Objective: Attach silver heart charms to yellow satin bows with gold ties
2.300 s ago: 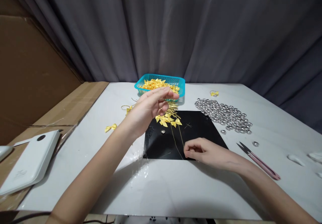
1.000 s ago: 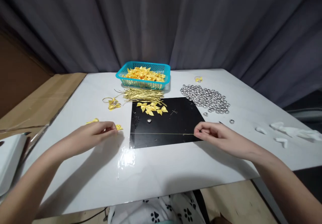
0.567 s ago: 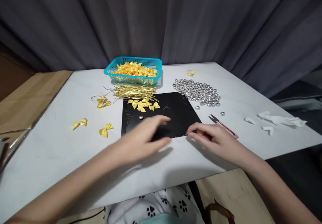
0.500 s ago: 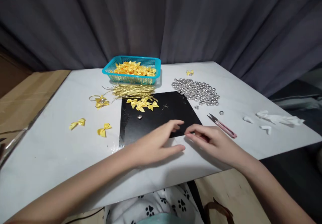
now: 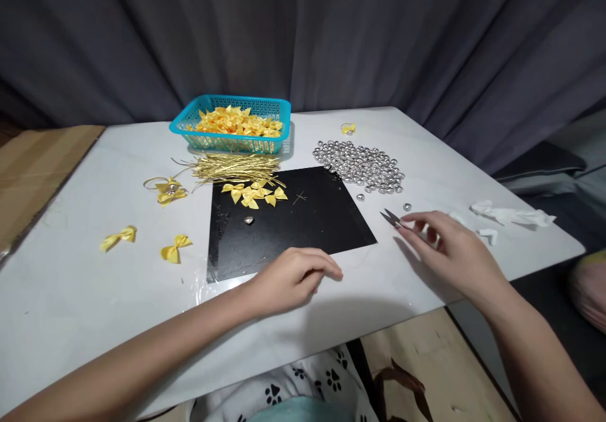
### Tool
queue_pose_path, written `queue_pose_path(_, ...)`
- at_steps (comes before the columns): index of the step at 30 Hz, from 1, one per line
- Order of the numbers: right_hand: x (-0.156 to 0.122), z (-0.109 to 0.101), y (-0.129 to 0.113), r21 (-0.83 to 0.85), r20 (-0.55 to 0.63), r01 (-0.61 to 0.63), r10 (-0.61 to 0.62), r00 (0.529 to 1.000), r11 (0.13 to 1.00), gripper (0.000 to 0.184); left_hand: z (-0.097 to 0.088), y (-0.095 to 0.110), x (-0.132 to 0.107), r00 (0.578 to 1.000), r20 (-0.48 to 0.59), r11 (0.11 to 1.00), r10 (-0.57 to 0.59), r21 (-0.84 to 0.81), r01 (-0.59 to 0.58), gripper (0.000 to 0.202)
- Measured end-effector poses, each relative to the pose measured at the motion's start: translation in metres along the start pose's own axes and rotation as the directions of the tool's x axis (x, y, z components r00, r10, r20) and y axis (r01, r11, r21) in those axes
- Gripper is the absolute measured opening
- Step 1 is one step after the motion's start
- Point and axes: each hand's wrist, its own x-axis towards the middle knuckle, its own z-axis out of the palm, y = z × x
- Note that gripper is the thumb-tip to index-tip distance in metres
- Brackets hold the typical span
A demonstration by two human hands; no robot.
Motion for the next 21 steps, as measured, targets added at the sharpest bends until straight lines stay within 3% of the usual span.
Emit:
queue_pose_path(2,0.004,0.002,0.01,-0.055,-0.058,-0.054,0.051,0.997,0.997,0.042,0.0,0.0,0.0,1.0,-0.021,0.999,-0.017,-0.042,0.016,0.037)
queue_pose_path(5,0.009,0.009,0.016,-0.055,-0.038,-0.051,0.048,0.998,0.997,0.033,-0.003,0.001,0.001,0.999,-0.043,0.993,-0.024,-0.118,0.019,0.035)
queue_pose_path(9,0.014,0.017,0.017,-0.03,-0.049,-0.045,0.043,0.998,0.999,0.027,-0.009,0.004,0.0,0.99,0.043,0.955,-0.131,-0.261,0.138,0.035)
queue_pose_path(12,0.016,0.021,0.017,0.007,-0.063,-0.044,0.045,0.997,0.999,0.024,-0.013,0.005,0.0,0.983,0.114,0.913,-0.144,-0.367,0.177,0.039)
queue_pose_path(18,0.018,0.022,0.013,0.127,-0.099,-0.119,0.132,0.986,0.985,0.028,-0.017,0.004,-0.002,0.968,0.185,0.914,-0.169,-0.339,0.225,0.063)
queue_pose_path(21,0.019,0.02,0.009,0.179,-0.121,-0.125,0.148,0.982,0.976,0.029,-0.018,0.003,-0.003,0.966,0.231,0.919,-0.119,-0.343,0.196,0.076)
